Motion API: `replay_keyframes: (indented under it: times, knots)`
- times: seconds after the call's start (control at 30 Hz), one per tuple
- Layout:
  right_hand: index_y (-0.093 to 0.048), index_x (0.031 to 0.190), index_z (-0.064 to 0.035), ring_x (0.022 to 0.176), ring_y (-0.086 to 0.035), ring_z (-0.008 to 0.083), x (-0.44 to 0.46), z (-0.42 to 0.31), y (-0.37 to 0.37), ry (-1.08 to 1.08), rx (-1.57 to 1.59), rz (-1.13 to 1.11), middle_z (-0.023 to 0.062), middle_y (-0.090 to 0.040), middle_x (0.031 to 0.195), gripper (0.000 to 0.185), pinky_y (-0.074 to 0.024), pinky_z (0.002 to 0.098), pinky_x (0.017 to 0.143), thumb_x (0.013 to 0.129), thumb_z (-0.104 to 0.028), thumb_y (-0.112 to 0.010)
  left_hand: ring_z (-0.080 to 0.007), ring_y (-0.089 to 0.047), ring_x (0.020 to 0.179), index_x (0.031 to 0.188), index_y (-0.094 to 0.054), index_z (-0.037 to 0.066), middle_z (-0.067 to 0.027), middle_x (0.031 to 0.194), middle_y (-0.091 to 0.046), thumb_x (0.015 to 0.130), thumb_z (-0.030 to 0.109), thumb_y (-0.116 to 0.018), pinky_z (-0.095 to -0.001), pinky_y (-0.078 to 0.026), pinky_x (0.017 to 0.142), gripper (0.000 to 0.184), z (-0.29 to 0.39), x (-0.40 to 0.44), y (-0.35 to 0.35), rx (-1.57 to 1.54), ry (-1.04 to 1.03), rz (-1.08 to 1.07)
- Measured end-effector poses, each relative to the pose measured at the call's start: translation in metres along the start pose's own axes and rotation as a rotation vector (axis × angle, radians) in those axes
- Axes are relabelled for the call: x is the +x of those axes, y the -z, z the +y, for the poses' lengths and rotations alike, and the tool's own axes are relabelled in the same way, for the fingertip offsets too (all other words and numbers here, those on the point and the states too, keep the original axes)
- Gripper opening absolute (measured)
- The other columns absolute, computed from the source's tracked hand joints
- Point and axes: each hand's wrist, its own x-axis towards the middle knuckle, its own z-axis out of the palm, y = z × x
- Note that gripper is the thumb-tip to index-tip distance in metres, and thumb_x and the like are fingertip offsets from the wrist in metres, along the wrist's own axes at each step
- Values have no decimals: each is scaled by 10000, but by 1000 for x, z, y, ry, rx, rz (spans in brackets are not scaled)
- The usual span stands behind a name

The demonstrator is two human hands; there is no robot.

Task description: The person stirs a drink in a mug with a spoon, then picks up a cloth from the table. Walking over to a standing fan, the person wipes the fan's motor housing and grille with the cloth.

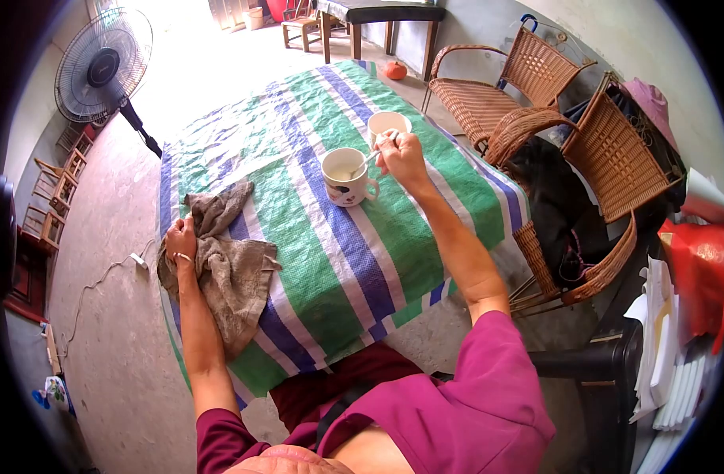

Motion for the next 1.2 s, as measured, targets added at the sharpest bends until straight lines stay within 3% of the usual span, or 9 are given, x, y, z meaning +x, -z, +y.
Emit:
replay_keyframes:
  times: [0.27, 0.37, 0.43, 0.6, 0.77, 0.83, 0.87, 0.97, 1.2]
  knots:
    - [-578, 814, -28, 459, -469, 46, -4, -22, 14, 63, -27, 8, -3, -544, 576, 201, -379, 172, 427, 924, -181, -509, -385, -603, 811, 787, -649, 103, -182, 812, -642, 785, 452, -526, -467, -452, 685, 370, 0, 3, 0, 37, 48, -62]
    - [-591, 818, -10, 482, -483, 55, -7, -23, 11, 160, -175, -59, -1, -546, 579, 197, -383, 189, 443, 920, -166, -525, -385, -603, 808, 789, -649, 101, -181, 811, -643, 785, 448, -525, -467, -452, 683, 368, 1, 1, 1, 43, 44, -36]
    - [-603, 816, 5, 506, -504, 65, -8, -22, 7, 338, -403, -161, 17, -550, 579, 176, -389, 219, 454, 909, -131, -540, -383, -596, 742, 732, -621, 70, -189, 739, -620, 787, 452, -523, -452, -432, 629, 398, -3, 2, -2, 16, 15, -20]
    - [-604, 794, 2, 447, -499, 77, -6, -28, -4, 461, -675, -78, 28, -534, 497, 202, -393, 263, 435, 897, -155, -528, -385, -599, 772, 751, -639, 76, -188, 768, -631, 784, 447, -522, -458, -443, 659, 390, 1, 2, 2, 4, 27, -41]
    - [-577, 726, -7, 412, -486, 76, 2, -16, -3, 168, -422, -136, 32, -542, 503, 227, -369, 238, 394, 896, -138, -502, -388, -601, 808, 785, -657, 92, -186, 804, -641, 781, 451, -518, -466, -454, 686, 385, 0, 4, 2, -2, 41, -73]
    - [-583, 726, 13, 450, -518, 95, 3, -8, -4, -63, -168, -113, 55, -544, 533, 234, -421, 258, 423, 886, -128, -487, -389, -602, 811, 800, -658, 95, -183, 811, -644, 781, 450, -519, -465, -456, 687, 381, -2, 5, 1, 3, 52, -76]
    - [-582, 732, 15, 440, -503, 79, 2, -11, -5, -72, -133, -98, 40, -552, 545, 245, -399, 216, 388, 903, -120, -470, -387, -603, 815, 809, -659, 97, -180, 815, -645, 780, 450, -520, -464, -457, 689, 381, 0, 4, 2, -1, 44, -80]
    - [-585, 760, 14, 431, -491, 79, 5, 3, 0, -92, 17, 1, 36, -550, 546, 231, -386, 210, 390, 910, -125, -478, -382, -611, 829, 830, -668, 117, -177, 842, -651, 775, 459, -527, -469, -467, 704, 374, 0, 5, 1, 47, 49, -72]
    - [-604, 814, -3, 470, -492, 69, -2, -21, -4, 145, -269, -110, 13, -552, 567, 217, -380, 217, 445, 913, -181, -529, -374, -618, 837, 828, -681, 135, -182, 846, -653, 776, 468, -525, -468, -478, 722, 371, 0, 3, 2, 53, 76, -77]
